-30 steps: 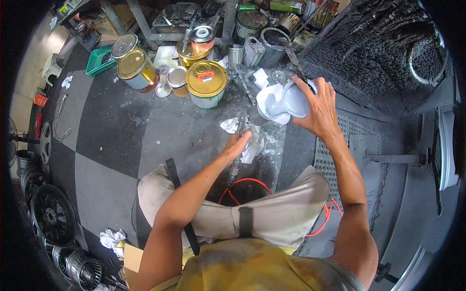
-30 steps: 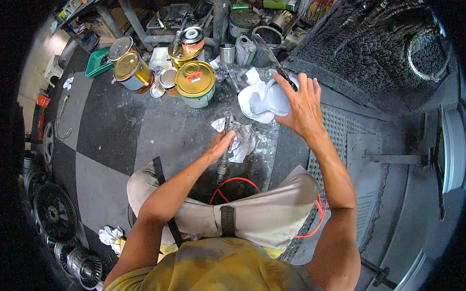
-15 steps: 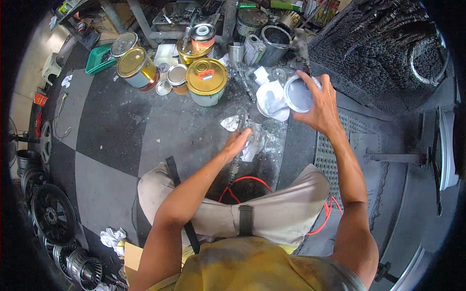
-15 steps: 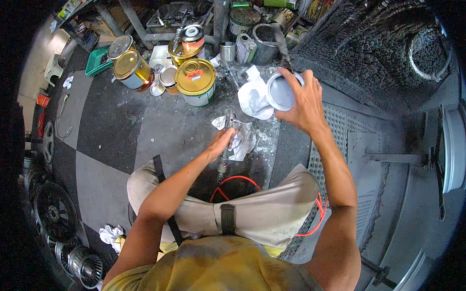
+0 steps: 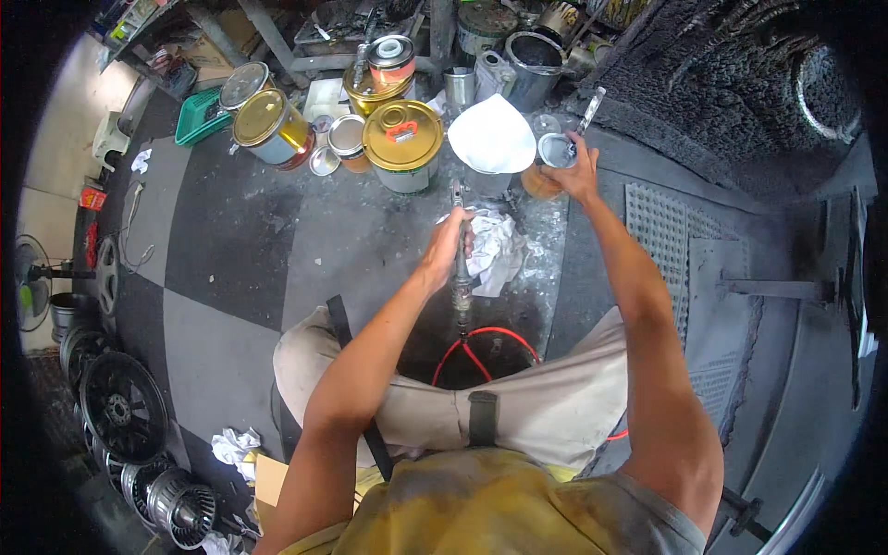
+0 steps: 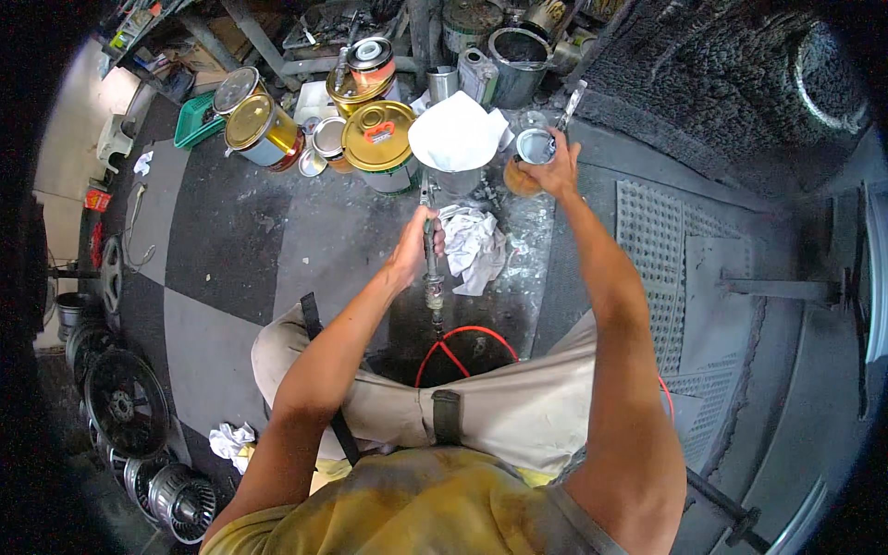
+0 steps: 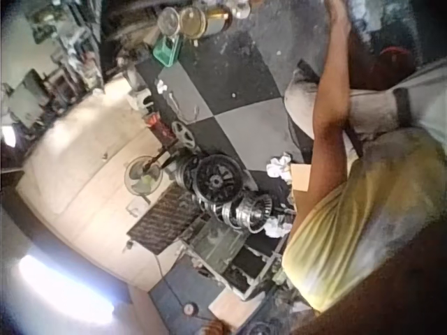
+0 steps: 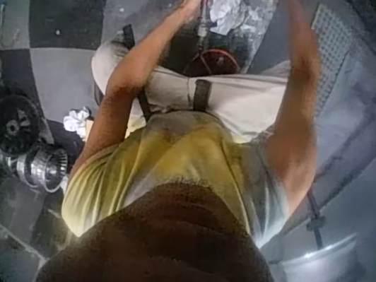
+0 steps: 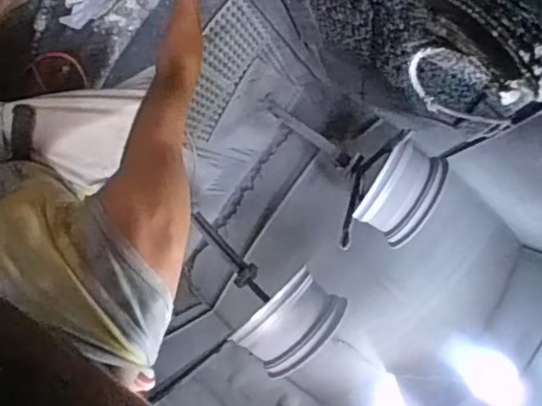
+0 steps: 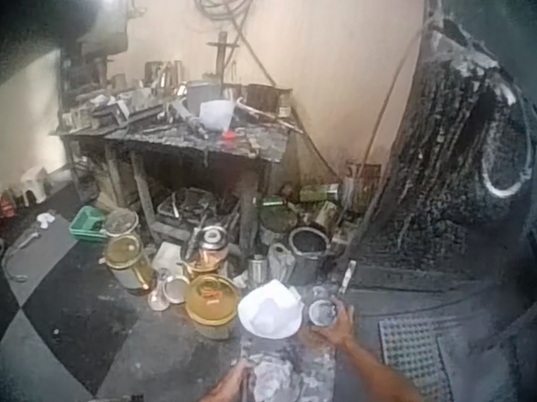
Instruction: Painting car rims with a spray gun in a paint booth.
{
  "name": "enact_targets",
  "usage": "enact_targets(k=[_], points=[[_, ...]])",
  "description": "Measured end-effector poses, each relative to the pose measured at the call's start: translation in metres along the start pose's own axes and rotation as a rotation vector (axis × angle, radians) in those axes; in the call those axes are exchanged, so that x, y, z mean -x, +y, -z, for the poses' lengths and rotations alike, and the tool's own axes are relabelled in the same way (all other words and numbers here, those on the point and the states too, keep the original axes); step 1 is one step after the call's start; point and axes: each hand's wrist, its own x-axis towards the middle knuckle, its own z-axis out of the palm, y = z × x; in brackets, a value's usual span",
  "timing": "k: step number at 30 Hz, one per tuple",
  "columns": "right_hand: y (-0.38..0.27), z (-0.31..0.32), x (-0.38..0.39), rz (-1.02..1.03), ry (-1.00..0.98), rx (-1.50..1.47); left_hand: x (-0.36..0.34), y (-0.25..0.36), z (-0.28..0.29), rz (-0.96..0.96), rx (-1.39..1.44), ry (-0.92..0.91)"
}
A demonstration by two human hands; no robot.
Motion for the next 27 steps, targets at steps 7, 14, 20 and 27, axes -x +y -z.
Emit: enact_targets(k=[7,14,20,27], points=[[0.019,-0.042,0.016,-0.195,0.061,0.086,0.014,0.015,0.001,-0.072,0.125,0.059],[0.003,-0.017,0.04,0.097,0.164,0.26,0.017,0.043,0.019,-0.104,0.161,0.117],[-0.014,-0.063,0.123,0.446,-0.459,0.218,0.016,0.057,0.011,-0.164,0.178,0.155],[-0.008,-0.123,0.129,-0.051,-0.431,-0.234,0.013,0.062,0.012,-0.072,0.268,0.046]])
